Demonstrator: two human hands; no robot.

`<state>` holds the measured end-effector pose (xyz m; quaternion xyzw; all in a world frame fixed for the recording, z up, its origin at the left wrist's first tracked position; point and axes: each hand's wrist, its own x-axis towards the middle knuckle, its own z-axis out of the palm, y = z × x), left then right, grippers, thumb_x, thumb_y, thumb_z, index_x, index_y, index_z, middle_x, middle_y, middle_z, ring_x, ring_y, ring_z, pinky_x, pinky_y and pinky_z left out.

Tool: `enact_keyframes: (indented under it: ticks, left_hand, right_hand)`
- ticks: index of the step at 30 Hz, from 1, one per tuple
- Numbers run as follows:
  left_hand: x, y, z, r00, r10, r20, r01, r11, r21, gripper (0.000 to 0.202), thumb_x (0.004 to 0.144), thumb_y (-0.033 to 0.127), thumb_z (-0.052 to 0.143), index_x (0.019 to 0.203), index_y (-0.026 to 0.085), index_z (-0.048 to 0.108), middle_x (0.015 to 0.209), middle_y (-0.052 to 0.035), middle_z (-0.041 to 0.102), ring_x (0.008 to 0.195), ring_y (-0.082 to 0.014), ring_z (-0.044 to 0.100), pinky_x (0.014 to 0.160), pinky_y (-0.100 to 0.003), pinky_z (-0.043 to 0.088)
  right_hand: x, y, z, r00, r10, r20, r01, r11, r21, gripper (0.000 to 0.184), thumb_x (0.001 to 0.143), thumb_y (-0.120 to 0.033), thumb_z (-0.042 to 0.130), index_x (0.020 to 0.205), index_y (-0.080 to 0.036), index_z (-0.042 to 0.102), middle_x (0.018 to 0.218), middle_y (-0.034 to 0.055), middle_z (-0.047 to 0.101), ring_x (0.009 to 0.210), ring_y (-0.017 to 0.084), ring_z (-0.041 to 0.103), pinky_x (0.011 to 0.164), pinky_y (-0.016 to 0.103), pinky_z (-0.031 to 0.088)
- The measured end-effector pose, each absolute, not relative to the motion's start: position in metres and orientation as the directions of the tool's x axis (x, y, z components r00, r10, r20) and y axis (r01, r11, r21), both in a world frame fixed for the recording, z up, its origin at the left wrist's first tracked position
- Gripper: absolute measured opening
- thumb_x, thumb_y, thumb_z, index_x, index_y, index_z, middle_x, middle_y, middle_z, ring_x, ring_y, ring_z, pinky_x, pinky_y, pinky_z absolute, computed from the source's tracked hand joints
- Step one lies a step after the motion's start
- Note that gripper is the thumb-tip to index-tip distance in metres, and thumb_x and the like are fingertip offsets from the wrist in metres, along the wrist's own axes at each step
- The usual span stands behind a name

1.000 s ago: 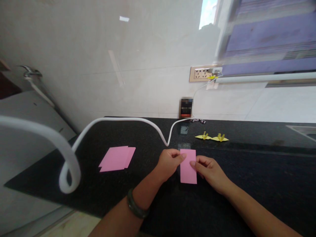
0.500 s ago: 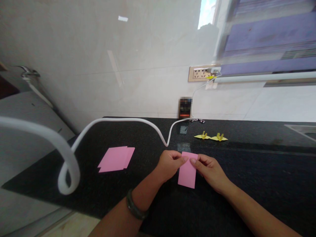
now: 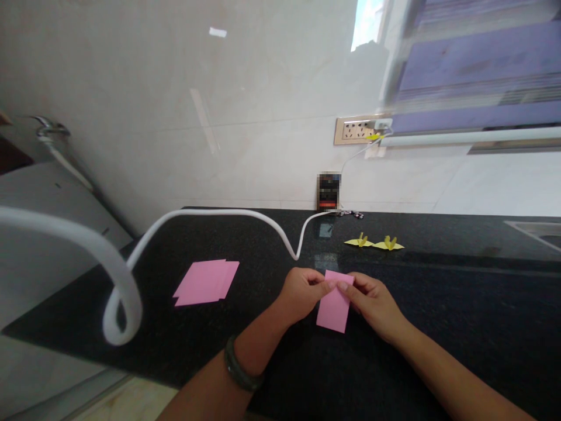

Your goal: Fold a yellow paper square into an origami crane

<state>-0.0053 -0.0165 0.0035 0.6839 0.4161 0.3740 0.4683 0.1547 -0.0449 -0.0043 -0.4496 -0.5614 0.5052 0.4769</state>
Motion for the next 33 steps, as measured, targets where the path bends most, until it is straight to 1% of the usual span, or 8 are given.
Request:
enact_keyframes:
  ticks: [3, 11, 16, 19, 23, 26, 29, 33]
  left_hand:
    - [-0.005, -0.018, 0.003, 0.391, 0.912, 0.127, 0.249, -0.237, 0.939, 0.036, 0.068, 0.044, 0.053, 0.063, 0.010, 0.061, 0.055, -0.0011, 0.052, 0.050, -0.0081, 0.041, 0.044, -0.020, 0.028]
    - [-0.003, -0.022, 0.005, 0.403, 0.904, 0.144, 0.275, -0.269, 0.923, 0.035, 0.069, 0.043, 0.052, 0.060, 0.010, 0.059, 0.052, 0.0002, 0.048, 0.048, -0.0070, 0.038, 0.042, -0.019, 0.025]
    - [-0.003, -0.020, 0.007, 0.367, 0.922, 0.126, 0.257, -0.230, 0.939, 0.031, 0.069, 0.038, 0.052, 0.056, 0.010, 0.058, 0.050, 0.0008, 0.046, 0.047, -0.0069, 0.037, 0.043, -0.019, 0.026]
    - [-0.003, -0.018, 0.006, 0.336, 0.934, 0.123, 0.248, -0.213, 0.945, 0.029, 0.068, 0.036, 0.053, 0.056, 0.011, 0.059, 0.050, 0.0006, 0.048, 0.048, -0.0073, 0.037, 0.044, -0.020, 0.027]
    - [-0.002, -0.019, 0.006, 0.349, 0.929, 0.123, 0.232, -0.213, 0.949, 0.030, 0.068, 0.037, 0.052, 0.055, 0.011, 0.058, 0.051, 0.0003, 0.048, 0.048, -0.0076, 0.038, 0.044, -0.020, 0.027]
    - [-0.002, -0.020, 0.006, 0.357, 0.924, 0.134, 0.240, -0.229, 0.943, 0.029, 0.069, 0.036, 0.051, 0.054, 0.011, 0.056, 0.050, 0.0008, 0.046, 0.048, -0.0075, 0.037, 0.044, -0.020, 0.027]
    - [-0.002, -0.023, 0.007, 0.387, 0.910, 0.147, 0.255, -0.259, 0.931, 0.030, 0.070, 0.036, 0.050, 0.053, 0.012, 0.055, 0.049, 0.0014, 0.045, 0.047, -0.0074, 0.037, 0.044, -0.020, 0.027]
    - [-0.001, -0.026, 0.009, 0.398, 0.897, 0.193, 0.282, -0.320, 0.904, 0.030, 0.071, 0.036, 0.049, 0.055, 0.012, 0.057, 0.051, 0.0008, 0.047, 0.049, -0.0080, 0.039, 0.046, -0.020, 0.029]
  right_hand:
    - [0.154, -0.046, -0.002, -0.102, 0.990, 0.093, 0.021, 0.096, -0.995, 0.020, 0.071, -0.037, 0.057, 0.074, -0.017, 0.059, 0.057, -0.0031, 0.051, 0.048, 0.008, 0.041, 0.044, 0.020, 0.030]
    - [0.154, -0.046, 0.001, -0.106, 0.990, 0.087, 0.026, 0.091, -0.996, 0.021, 0.072, -0.037, 0.055, 0.070, -0.016, 0.057, 0.056, -0.0025, 0.048, 0.048, 0.007, 0.039, 0.044, 0.020, 0.029]
    - [0.150, -0.047, 0.002, -0.127, 0.991, 0.032, 0.002, 0.032, -0.999, 0.024, 0.069, -0.040, 0.058, 0.073, -0.016, 0.054, 0.057, -0.0026, 0.049, 0.047, 0.007, 0.041, 0.042, 0.020, 0.030]
    - [0.148, -0.048, 0.002, -0.153, 0.988, 0.004, -0.014, 0.002, -1.000, 0.023, 0.066, -0.038, 0.062, 0.072, -0.017, 0.054, 0.058, -0.0032, 0.051, 0.047, 0.007, 0.042, 0.042, 0.020, 0.030]
    - [0.146, -0.048, 0.000, -0.137, 0.990, -0.026, -0.083, -0.038, -0.996, 0.022, 0.065, -0.035, 0.063, 0.071, -0.016, 0.054, 0.059, -0.0033, 0.052, 0.048, 0.007, 0.043, 0.043, 0.019, 0.030]
    - [0.145, -0.047, -0.002, -0.104, 0.993, -0.058, -0.135, -0.072, -0.988, 0.024, 0.066, -0.037, 0.062, 0.069, -0.016, 0.052, 0.054, -0.0038, 0.048, 0.044, 0.007, 0.040, 0.042, 0.020, 0.028]
    - [0.144, -0.046, -0.002, -0.087, 0.993, -0.077, -0.185, -0.092, -0.978, 0.025, 0.063, -0.038, 0.064, 0.067, -0.017, 0.050, 0.052, -0.0041, 0.047, 0.044, 0.008, 0.040, 0.043, 0.021, 0.030]
    - [0.144, -0.046, -0.002, -0.065, 0.996, -0.063, -0.162, -0.073, -0.984, 0.024, 0.065, -0.037, 0.062, 0.062, -0.016, 0.050, 0.051, -0.0038, 0.045, 0.043, 0.008, 0.038, 0.043, 0.021, 0.029]
